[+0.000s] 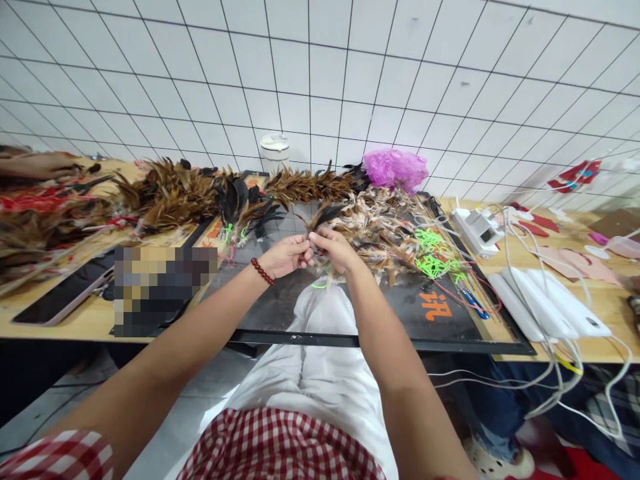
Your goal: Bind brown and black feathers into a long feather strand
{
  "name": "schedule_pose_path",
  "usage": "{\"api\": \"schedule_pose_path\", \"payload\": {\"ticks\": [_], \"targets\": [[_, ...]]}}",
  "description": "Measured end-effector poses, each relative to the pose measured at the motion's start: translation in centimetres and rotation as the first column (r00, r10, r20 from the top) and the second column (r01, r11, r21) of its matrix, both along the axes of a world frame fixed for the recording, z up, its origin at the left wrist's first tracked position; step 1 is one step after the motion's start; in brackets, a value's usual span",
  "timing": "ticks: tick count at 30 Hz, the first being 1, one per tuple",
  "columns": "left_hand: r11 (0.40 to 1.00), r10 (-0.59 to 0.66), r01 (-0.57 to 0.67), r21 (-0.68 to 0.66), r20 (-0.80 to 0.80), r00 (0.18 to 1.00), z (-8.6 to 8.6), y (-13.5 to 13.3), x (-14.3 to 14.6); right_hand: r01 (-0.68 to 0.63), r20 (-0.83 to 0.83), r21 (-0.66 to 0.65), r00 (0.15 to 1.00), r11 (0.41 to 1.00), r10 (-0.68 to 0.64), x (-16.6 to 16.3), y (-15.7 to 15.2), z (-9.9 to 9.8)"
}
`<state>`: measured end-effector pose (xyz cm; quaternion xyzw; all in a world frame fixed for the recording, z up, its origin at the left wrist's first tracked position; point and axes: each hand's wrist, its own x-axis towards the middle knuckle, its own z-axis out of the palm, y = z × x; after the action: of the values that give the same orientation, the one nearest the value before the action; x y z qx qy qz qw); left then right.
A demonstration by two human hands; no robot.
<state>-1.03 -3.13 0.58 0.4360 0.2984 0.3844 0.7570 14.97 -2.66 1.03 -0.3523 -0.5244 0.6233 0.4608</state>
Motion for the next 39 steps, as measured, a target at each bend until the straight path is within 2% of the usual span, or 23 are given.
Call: {"api": "schedule_pose_path", "payload": {"ticks": [2, 4, 8, 11, 14, 17, 20, 22, 25, 28, 34, 39], "targets": [[0.999, -0.039, 0.039, -0.022, -0.035, 0.999, 0.0, -0.1, 0.0, 0.059, 0.015, 0.018, 0.998, 0.998, -0.06, -0.2, 0.0, -0.1], [0.999, -0.027, 0.024, -0.039, -0.097, 0.995, 0.0, -0.1, 0.0, 0.182, 0.072, 0.07, 0.98, 0.981, -0.187, -0.3, 0.4, -0.3], [0.993, 0.122, -0.118, 0.028, -0.223, 0.967, -0.1, 0.0, 0.3, 0.365, 0.148, 0.158, 0.91, 0.917, -0.388, -0.4, 1.0, -0.5], [0.985, 0.165, -0.143, 0.096, -0.284, 0.945, -0.2, -0.1, 0.9, 0.4, 0.175, 0.187, 0.885, 0.897, -0.432, -0.6, 0.8, -0.6], [0.975, 0.207, -0.166, 0.147, -0.328, 0.922, -0.3, -0.3, 1.5, 0.343, 0.208, 0.205, 0.9, 0.917, -0.383, -0.7, 0.6, -0.6], [0.966, 0.241, -0.204, 0.157, -0.274, 0.931, -0.3, -0.4, 1.5, 0.354, 0.129, 0.164, 0.918, 0.921, -0.375, -0.4, 0.7, -0.5], [0.971, 0.231, -0.215, 0.107, -0.173, 0.958, -0.4, -0.2, 1.1, 0.465, -0.054, 0.093, 0.885, 0.881, -0.462, 0.4, 1.2, -0.1], [0.97, 0.24, -0.233, 0.074, -0.123, 0.963, -0.6, -0.1, 0.9, 0.498, -0.112, 0.077, 0.865, 0.864, -0.489, 1.1, 1.5, 0.1], [0.941, 0.335, -0.33, 0.067, -0.072, 0.94, -0.7, 0.2, 0.9, 0.44, -0.044, 0.061, 0.898, 0.896, -0.438, 1.5, 1.6, 0.1], [0.894, 0.447, -0.446, 0.044, -0.002, 0.895, -0.5, 0.5, 0.8, 0.3, 0.051, 0.003, 0.953, 0.954, -0.3, 0.7, 1.3, -0.4], [0.885, 0.464, -0.463, -0.043, 0.119, 0.878, -0.2, 1.0, 0.4, 0.136, 0.116, -0.038, 0.985, 0.99, -0.131, -1.2, 0.2, -0.9], [0.888, 0.456, -0.458, 0.039, 0.048, 0.889, -0.7, 0.9, 0.8, 0.134, 0.102, -0.008, 0.986, 0.991, -0.132, -1.9, 0.0, -0.8]]}}
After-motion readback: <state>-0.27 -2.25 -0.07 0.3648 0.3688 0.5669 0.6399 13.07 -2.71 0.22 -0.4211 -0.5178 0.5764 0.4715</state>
